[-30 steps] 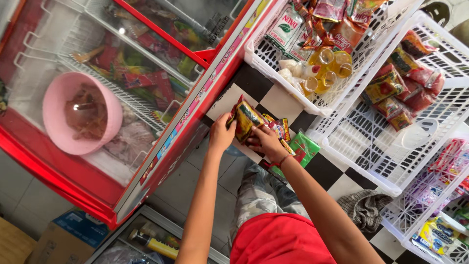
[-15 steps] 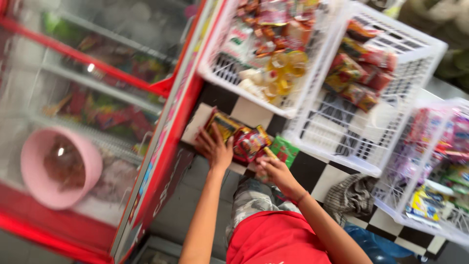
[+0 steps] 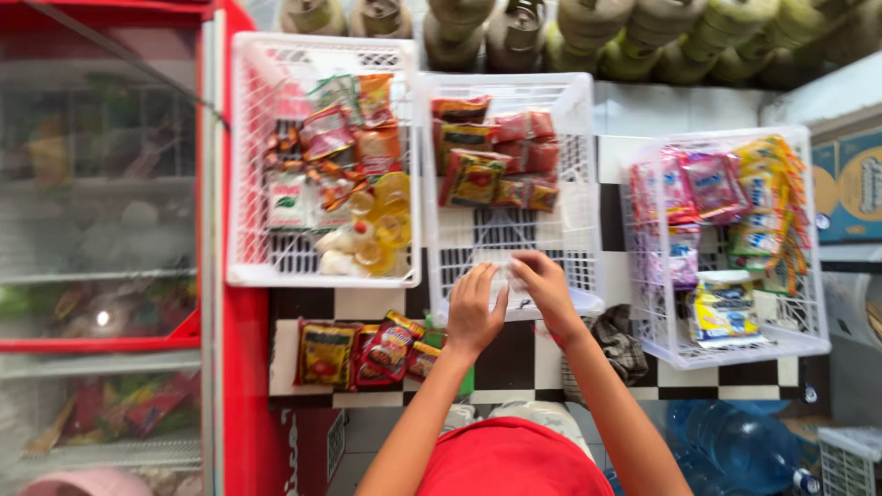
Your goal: The person wipes the surfaces of various snack packets with a cloth, handling them one at a time. They pick up each packet, wipe it, and place it back into a white basket on a checkered counter.
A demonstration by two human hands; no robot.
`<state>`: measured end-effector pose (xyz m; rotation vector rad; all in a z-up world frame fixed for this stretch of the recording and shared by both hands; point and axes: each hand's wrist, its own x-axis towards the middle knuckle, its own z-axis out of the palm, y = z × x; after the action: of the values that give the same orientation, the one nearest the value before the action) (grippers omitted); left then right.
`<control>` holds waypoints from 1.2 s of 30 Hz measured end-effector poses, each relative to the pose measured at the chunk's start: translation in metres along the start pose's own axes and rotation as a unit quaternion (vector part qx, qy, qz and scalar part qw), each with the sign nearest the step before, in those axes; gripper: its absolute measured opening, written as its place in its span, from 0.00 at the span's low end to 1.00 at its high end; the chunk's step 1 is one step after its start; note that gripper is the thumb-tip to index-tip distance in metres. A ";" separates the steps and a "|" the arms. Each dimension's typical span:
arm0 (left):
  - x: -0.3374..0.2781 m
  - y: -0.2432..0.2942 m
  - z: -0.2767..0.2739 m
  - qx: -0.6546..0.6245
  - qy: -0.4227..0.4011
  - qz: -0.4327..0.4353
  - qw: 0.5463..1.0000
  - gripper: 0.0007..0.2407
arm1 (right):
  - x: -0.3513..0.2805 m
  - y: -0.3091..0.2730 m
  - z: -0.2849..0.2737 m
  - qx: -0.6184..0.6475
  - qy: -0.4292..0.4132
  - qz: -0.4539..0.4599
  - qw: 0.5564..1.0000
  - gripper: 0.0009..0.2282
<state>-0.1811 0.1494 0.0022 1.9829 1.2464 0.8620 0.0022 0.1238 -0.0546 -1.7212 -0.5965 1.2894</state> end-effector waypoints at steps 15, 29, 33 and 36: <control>0.006 -0.018 0.061 0.160 -0.088 -0.136 0.974 0.17 | 0.165 -0.003 -0.011 -0.674 -0.036 -0.155 0.722 0.35; 0.003 -0.018 0.063 0.172 -0.131 -0.162 0.963 0.17 | 0.097 0.043 -0.039 0.074 -0.069 0.050 0.994 0.13; -0.003 -0.020 0.063 0.163 -0.092 -0.119 0.975 0.19 | 0.035 0.019 -0.069 0.218 -0.044 0.036 0.974 0.16; -0.005 -0.020 0.059 0.136 -0.104 -0.108 0.979 0.22 | -0.014 0.001 -0.079 0.280 -0.052 0.017 0.958 0.18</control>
<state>-0.1464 0.1417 -0.0489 2.0355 1.4828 0.3820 0.0708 0.0842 -0.0423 -1.2045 -0.2220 1.4128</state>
